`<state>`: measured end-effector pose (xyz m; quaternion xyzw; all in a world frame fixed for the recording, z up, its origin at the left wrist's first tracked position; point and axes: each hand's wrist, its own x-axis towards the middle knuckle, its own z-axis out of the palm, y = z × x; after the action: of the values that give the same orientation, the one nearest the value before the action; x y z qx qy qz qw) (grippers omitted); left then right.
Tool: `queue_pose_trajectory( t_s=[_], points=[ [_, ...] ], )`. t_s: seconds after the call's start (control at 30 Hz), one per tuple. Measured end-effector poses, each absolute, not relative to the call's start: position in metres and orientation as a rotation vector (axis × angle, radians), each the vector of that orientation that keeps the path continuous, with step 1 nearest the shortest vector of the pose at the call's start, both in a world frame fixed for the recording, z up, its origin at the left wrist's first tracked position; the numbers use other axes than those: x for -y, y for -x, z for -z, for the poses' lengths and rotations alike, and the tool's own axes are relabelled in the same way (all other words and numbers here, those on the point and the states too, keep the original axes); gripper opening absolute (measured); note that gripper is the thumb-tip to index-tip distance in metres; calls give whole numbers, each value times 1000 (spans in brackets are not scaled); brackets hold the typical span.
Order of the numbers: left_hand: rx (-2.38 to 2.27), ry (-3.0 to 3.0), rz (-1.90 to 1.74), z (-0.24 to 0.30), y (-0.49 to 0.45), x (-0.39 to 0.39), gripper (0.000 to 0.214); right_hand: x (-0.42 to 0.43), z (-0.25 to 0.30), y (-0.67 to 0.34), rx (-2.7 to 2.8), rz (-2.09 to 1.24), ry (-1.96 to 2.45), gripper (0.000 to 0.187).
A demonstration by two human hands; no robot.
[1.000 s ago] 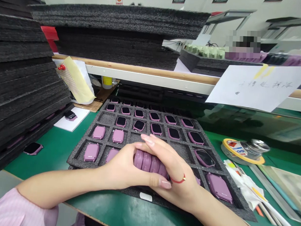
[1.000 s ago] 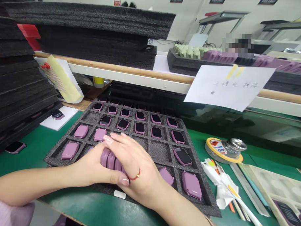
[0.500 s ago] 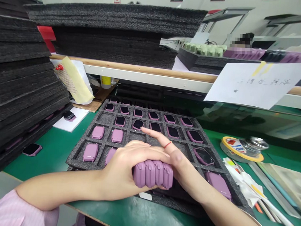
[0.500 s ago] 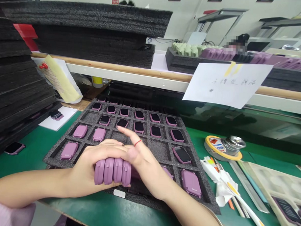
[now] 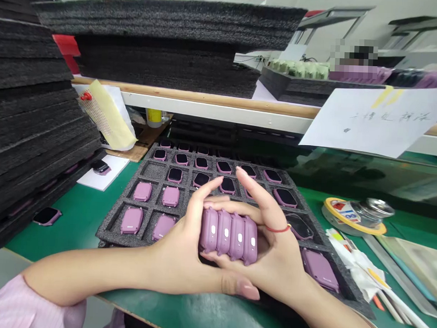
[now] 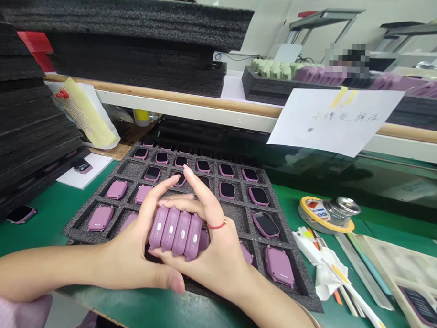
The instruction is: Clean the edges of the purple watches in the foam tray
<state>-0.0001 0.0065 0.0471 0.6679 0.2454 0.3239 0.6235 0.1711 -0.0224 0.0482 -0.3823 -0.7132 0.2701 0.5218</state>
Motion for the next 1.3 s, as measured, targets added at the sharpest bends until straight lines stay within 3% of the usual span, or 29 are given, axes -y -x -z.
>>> queue_pose_trajectory(
  t_s=[0.17, 0.23, 0.4, 0.63, 1.03, 1.3],
  points=[
    [-513, -1333, -665, -62, -3, -11, 56, 20, -45, -175, 1776, -524, 894, 90],
    [-497, -1355, -683, -65, -4, -12, 48, 19, -45, -175, 1796, -495, 872, 90],
    [-489, -1275, -692, -62, -3, -8, 54, 18, -47, -174, 1811, -492, 850, 91],
    [-446, -1115, -629, -56, 0, -8, 46, 16, -48, -177, 1794, -452, 928, 98],
    [-611, -1180, -630, -59, -6, -3, 71, 16, -40, -176, 1765, -541, 869, 105],
    [-597, -1274, -700, -50, -7, -5, 52, 15, -41, -174, 1811, -493, 876, 100]
  ],
)
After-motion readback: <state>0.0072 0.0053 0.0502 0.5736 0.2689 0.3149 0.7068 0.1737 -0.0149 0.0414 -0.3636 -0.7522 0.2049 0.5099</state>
